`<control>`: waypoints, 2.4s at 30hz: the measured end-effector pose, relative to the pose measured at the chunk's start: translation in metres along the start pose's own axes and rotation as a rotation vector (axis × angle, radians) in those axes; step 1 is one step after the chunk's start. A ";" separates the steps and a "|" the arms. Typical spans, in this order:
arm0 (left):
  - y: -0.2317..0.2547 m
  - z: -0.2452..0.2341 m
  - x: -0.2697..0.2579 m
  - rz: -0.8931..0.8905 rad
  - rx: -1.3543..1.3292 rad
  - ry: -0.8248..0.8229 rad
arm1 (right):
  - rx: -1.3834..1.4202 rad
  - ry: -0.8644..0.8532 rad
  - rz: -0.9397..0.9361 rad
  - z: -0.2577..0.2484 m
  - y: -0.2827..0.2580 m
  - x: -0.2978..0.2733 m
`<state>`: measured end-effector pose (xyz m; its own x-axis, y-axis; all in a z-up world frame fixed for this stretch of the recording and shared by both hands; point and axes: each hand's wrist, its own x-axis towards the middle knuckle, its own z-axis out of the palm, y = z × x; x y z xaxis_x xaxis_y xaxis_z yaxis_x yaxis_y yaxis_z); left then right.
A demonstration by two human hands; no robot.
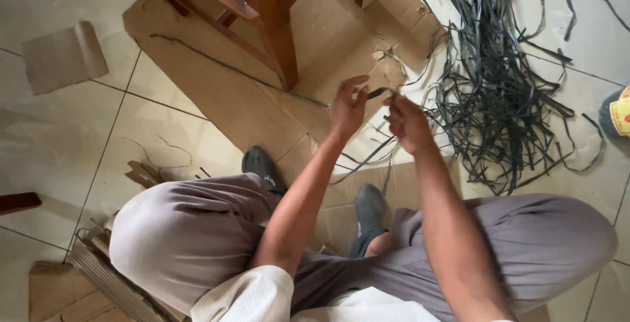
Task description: The person wraps cardboard around wooden chair legs and secures it with plastic ties.
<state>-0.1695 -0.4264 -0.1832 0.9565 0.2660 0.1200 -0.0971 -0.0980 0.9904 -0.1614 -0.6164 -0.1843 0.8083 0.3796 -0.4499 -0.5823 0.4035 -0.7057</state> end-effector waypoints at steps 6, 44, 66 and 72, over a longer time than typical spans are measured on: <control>-0.013 -0.041 -0.015 0.311 0.379 -0.107 | -0.400 0.145 -0.096 0.025 -0.071 -0.031; 0.044 -0.006 -0.037 0.160 0.404 -0.385 | -0.576 0.347 -0.236 -0.029 -0.104 0.010; 0.045 -0.004 -0.018 -0.058 0.302 -0.192 | -1.325 0.862 -0.816 -0.138 -0.216 0.061; 0.015 -0.013 -0.020 -0.024 0.329 -0.171 | -1.558 0.759 -0.605 -0.147 -0.218 0.079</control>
<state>-0.1938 -0.4208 -0.1704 0.9922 0.1105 0.0569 -0.0074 -0.4041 0.9147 0.0425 -0.7964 -0.1463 0.9703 -0.0997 0.2205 0.0117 -0.8908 -0.4542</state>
